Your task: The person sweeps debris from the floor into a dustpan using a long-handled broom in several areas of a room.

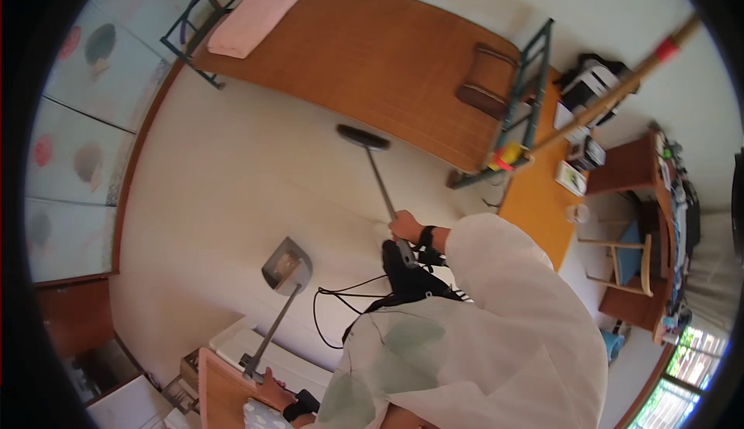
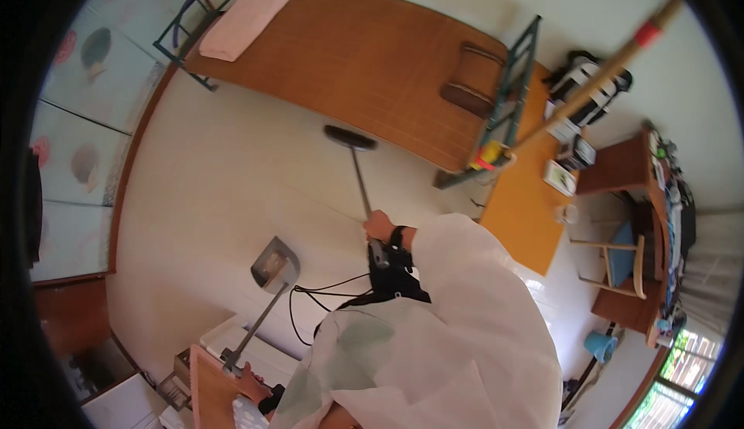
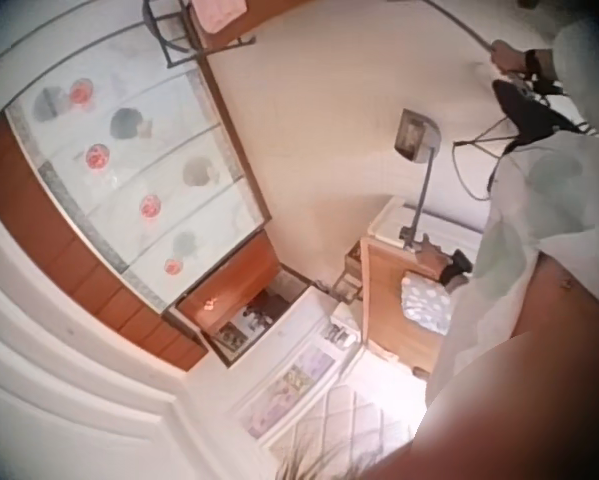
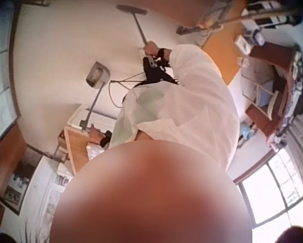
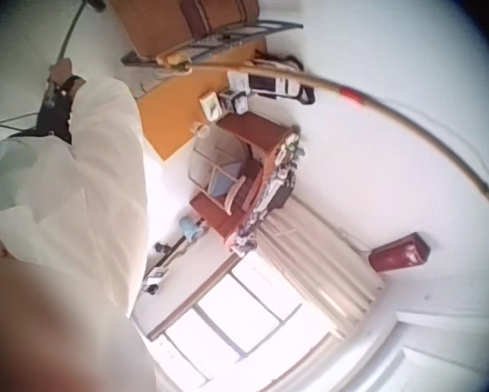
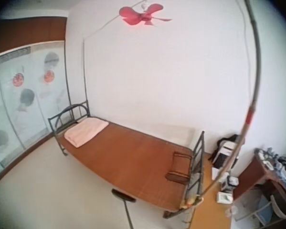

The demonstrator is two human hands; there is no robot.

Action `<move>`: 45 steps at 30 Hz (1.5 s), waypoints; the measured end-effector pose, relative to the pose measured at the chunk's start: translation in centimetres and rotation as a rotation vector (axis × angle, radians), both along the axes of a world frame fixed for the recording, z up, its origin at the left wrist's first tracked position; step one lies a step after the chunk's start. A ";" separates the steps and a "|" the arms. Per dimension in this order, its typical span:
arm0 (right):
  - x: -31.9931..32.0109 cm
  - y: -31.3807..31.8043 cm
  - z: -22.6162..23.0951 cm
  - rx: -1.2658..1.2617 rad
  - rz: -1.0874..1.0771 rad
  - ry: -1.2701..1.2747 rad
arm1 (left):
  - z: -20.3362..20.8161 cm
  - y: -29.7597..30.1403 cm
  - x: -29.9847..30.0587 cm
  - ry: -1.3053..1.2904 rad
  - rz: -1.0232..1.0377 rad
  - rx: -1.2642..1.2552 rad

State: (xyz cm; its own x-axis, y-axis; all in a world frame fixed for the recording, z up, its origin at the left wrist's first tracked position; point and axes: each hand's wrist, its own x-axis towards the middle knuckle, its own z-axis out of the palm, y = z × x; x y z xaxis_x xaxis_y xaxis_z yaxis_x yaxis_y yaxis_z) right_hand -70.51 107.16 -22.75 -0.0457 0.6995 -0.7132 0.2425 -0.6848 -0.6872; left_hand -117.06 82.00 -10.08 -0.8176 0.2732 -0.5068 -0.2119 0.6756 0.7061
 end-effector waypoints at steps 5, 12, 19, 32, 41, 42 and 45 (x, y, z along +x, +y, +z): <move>-0.9 6.1 -2.5 0.011 -0.199 -0.055 | 1.0 8.1 -2.0 -0.058 -0.004 0.064; -2.2 12.5 -7.4 0.138 -0.126 -0.415 | -1.0 19.7 -6.9 -0.040 -0.053 -0.044; -6.1 13.5 -15.4 0.208 -0.131 -0.672 | -5.1 29.6 -13.2 -0.042 -0.214 -0.035; 5.1 30.3 -36.9 0.164 -0.623 -0.908 | -9.2 38.8 -14.6 0.093 -0.228 -0.139; 10.1 40.2 -47.8 0.106 -0.611 -0.903 | -7.9 45.7 -12.9 0.183 -0.187 -0.381; 10.2 41.5 -48.7 0.106 -0.606 -0.904 | -7.5 46.4 -12.1 0.190 -0.178 -0.396; 10.1 45.6 -51.6 0.136 -0.603 -0.893 | -8.5 48.0 -10.0 0.229 -0.178 -0.508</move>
